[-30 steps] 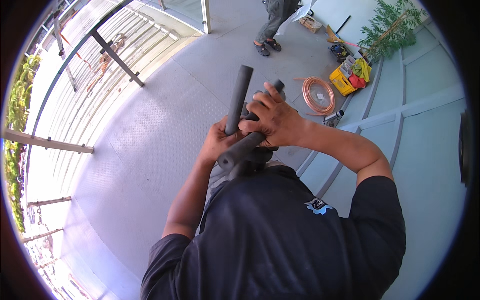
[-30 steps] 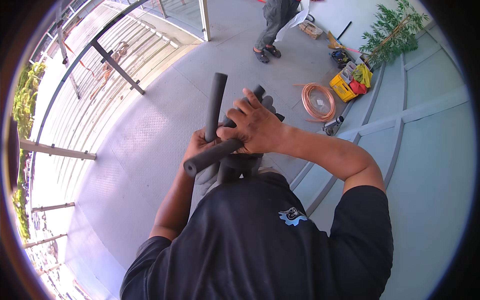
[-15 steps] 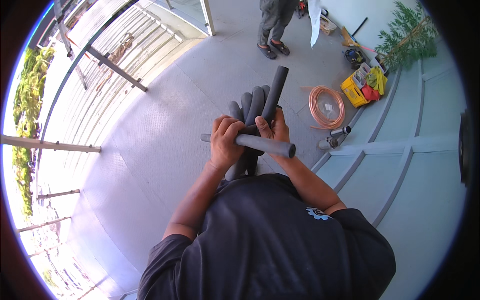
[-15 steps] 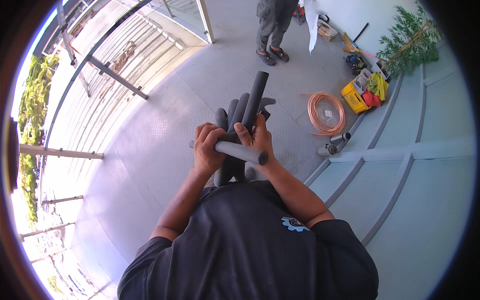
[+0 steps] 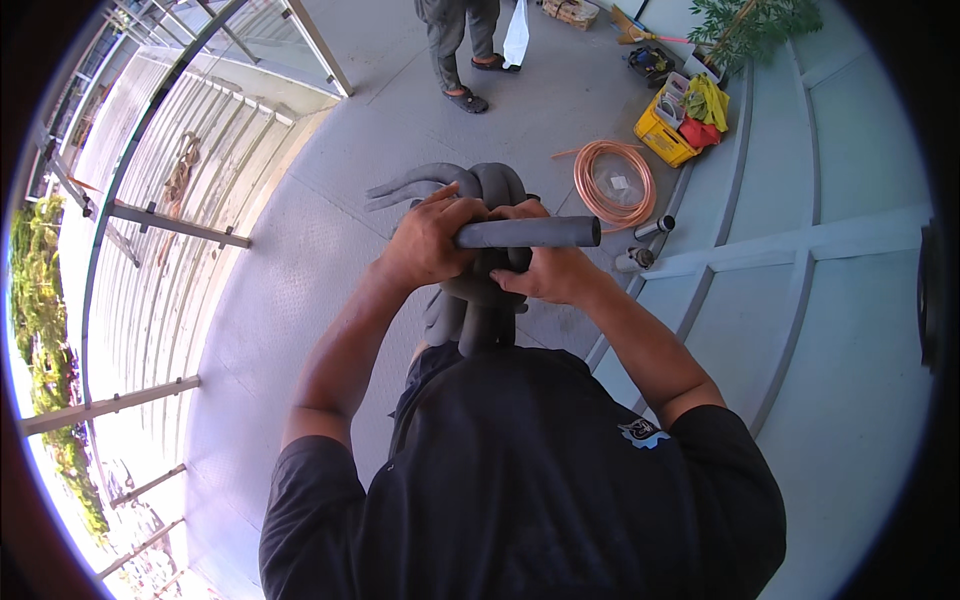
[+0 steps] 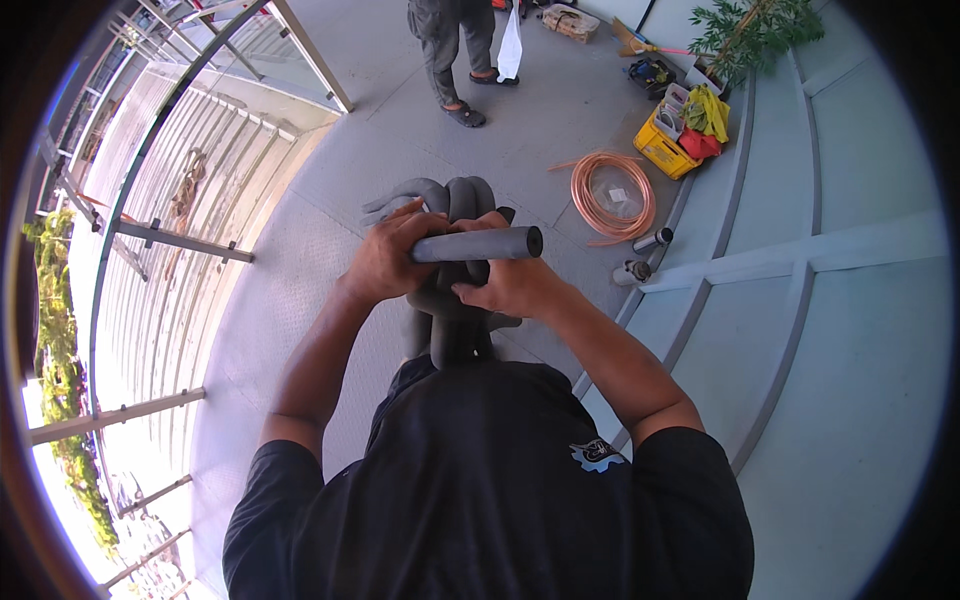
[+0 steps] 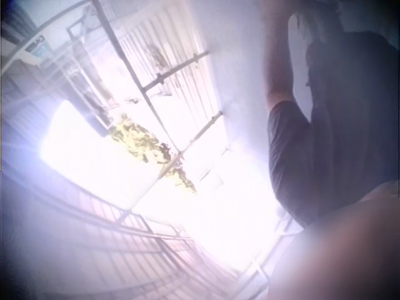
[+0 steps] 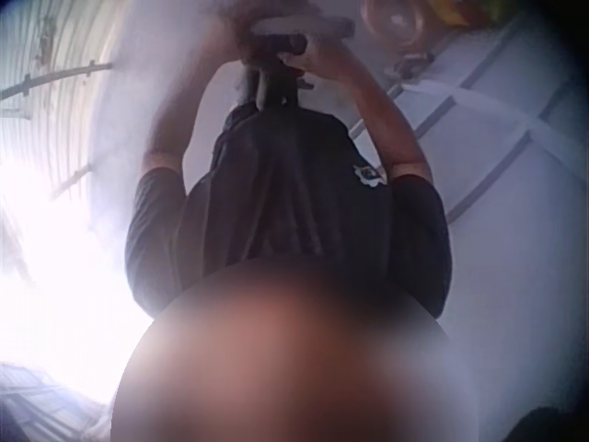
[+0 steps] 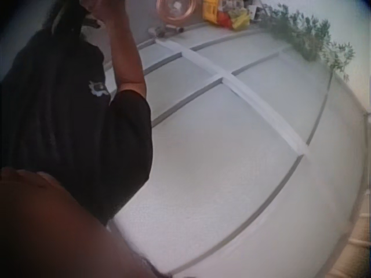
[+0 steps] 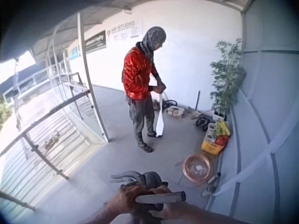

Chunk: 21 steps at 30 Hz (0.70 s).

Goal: The person kneels and sorts through a yellow bin, handling white plastic connectors, a power tool, and various cables. They then coil a flexible metal conduit and a bundle of black pipes, placing them on the floor. Finally, they lift and reposition a red step ladder.

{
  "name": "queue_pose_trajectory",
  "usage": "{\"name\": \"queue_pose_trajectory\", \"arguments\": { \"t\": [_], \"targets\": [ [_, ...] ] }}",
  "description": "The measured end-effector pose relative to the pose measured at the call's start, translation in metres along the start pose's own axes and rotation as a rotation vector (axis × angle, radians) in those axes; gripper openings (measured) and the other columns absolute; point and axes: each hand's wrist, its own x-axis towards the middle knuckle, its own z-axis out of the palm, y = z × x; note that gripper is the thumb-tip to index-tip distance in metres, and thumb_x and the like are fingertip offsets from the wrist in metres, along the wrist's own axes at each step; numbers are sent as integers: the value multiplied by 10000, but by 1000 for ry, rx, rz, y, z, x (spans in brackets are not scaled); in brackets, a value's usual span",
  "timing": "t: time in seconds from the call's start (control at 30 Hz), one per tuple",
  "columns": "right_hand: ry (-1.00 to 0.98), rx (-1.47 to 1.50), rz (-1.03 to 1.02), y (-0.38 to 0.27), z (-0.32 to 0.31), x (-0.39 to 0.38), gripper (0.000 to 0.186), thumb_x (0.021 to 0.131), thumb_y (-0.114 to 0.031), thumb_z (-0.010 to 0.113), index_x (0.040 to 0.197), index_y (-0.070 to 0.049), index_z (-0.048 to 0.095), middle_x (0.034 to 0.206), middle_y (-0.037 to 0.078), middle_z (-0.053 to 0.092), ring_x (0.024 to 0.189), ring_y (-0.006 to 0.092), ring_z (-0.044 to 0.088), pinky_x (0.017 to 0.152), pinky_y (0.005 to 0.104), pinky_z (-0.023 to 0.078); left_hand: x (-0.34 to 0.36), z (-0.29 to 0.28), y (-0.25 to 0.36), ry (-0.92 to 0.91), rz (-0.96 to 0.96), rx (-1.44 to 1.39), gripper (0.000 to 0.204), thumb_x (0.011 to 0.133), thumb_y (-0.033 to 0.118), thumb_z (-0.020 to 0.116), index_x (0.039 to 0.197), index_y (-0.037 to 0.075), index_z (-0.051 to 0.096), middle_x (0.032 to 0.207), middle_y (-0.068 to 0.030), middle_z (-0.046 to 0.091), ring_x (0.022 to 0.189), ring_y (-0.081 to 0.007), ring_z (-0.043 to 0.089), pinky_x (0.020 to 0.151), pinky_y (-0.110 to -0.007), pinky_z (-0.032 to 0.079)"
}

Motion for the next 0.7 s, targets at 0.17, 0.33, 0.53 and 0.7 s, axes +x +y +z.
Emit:
{"name": "queue_pose_trajectory", "arguments": {
  "t": [0.17,0.33,0.53,0.7],
  "targets": [
    [93,-8,115,22,-8,38,480,770,-230,802,1186,-31,666,1100,178,637,1058,345,641,946,408,510,34,7,-26,9,-182,-211,406,700,25,793,1086,39,668,1084,-157,712,1113,-353,672,982,-402,525],
    [-227,111,299,50,-40,80,373,720,-163,790,1050,-5,717,985,135,644,952,323,661,882,394,517,66,0,-62,-59,113,-180,474,684,-7,776,1145,62,688,1080,-149,703,1073,-341,674,944,-426,544],
    [-373,15,442,71,-59,118,412,741,-182,801,1100,-8,701,1065,143,627,938,299,648,837,383,511,112,-4,-88,-223,43,13,452,663,-20,779,1092,88,684,1091,-84,686,1043,-315,685,870,-410,573],
    [-390,327,689,87,-88,115,398,730,-121,730,1111,-11,697,1023,105,654,873,235,642,818,363,506,163,23,-96,89,248,-14,398,687,20,783,1062,90,670,1076,-71,687,946,-298,692,772,-407,575]
  ]
}}
